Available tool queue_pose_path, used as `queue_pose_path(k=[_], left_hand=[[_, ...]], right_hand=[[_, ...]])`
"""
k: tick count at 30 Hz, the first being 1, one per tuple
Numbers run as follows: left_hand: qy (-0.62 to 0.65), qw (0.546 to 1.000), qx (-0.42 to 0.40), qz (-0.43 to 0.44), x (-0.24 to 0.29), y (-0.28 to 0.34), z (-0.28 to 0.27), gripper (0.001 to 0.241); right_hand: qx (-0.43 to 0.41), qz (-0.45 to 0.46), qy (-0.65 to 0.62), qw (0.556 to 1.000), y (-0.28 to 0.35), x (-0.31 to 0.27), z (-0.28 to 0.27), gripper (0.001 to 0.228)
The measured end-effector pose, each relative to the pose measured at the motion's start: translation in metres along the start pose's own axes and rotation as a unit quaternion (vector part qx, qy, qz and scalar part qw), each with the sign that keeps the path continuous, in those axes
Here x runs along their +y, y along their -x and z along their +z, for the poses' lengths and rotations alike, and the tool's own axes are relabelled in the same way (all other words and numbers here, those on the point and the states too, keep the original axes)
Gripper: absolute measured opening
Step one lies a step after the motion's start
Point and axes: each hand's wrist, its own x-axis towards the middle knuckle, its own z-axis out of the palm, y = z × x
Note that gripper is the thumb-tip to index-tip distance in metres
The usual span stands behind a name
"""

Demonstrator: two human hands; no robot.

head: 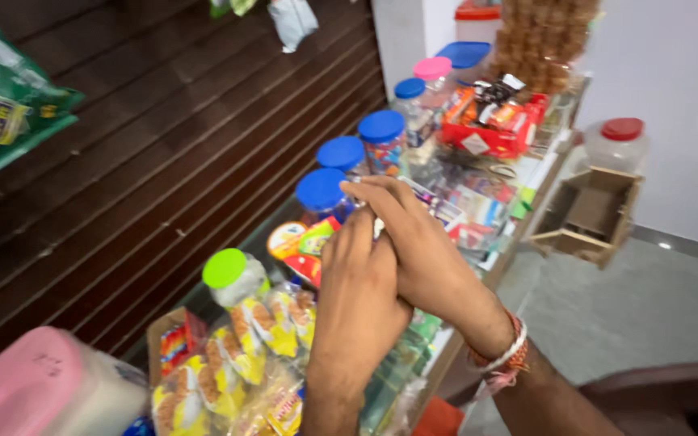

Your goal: The person arranges various snack packets on a wall-mounted display rack. They pick up packets from a counter, hang them on hooks, and adjust their positions to organize the display. The person handles multiple snack brands and types, including chips and biscuits.

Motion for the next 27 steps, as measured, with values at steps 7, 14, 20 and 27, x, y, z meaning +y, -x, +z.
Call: queue_pose_path(k=[7, 14, 20, 27], left_hand=[[-0.01, 0.999, 0.042, 0.03, -0.003, -0.02, 0.025, 0.052], [-0.044, 0.999, 0.029, -0.006, -0.007, -0.079, 0.075, 0.047], [-0.083, 0.995, 0.049, -0.003, -0.011, -0.148, 0.108, 0.047], [-0.122, 0.99, 0.073, -0.001, -0.031, -0.194, 0.121, 0.041]], right_hand=[[-0.016, 0.018, 0.005, 1.0, -0.007, 0.022, -0.012, 0.069], [-0.03, -0.011, -0.035, 0.999, -0.033, 0.098, -0.038, 0.073], [-0.011, -0.032, -0.06, 0.998, -0.076, 0.166, -0.064, 0.064], [0.014, -0.061, -0.076, 0.995, -0.116, 0.203, -0.067, 0.064]])
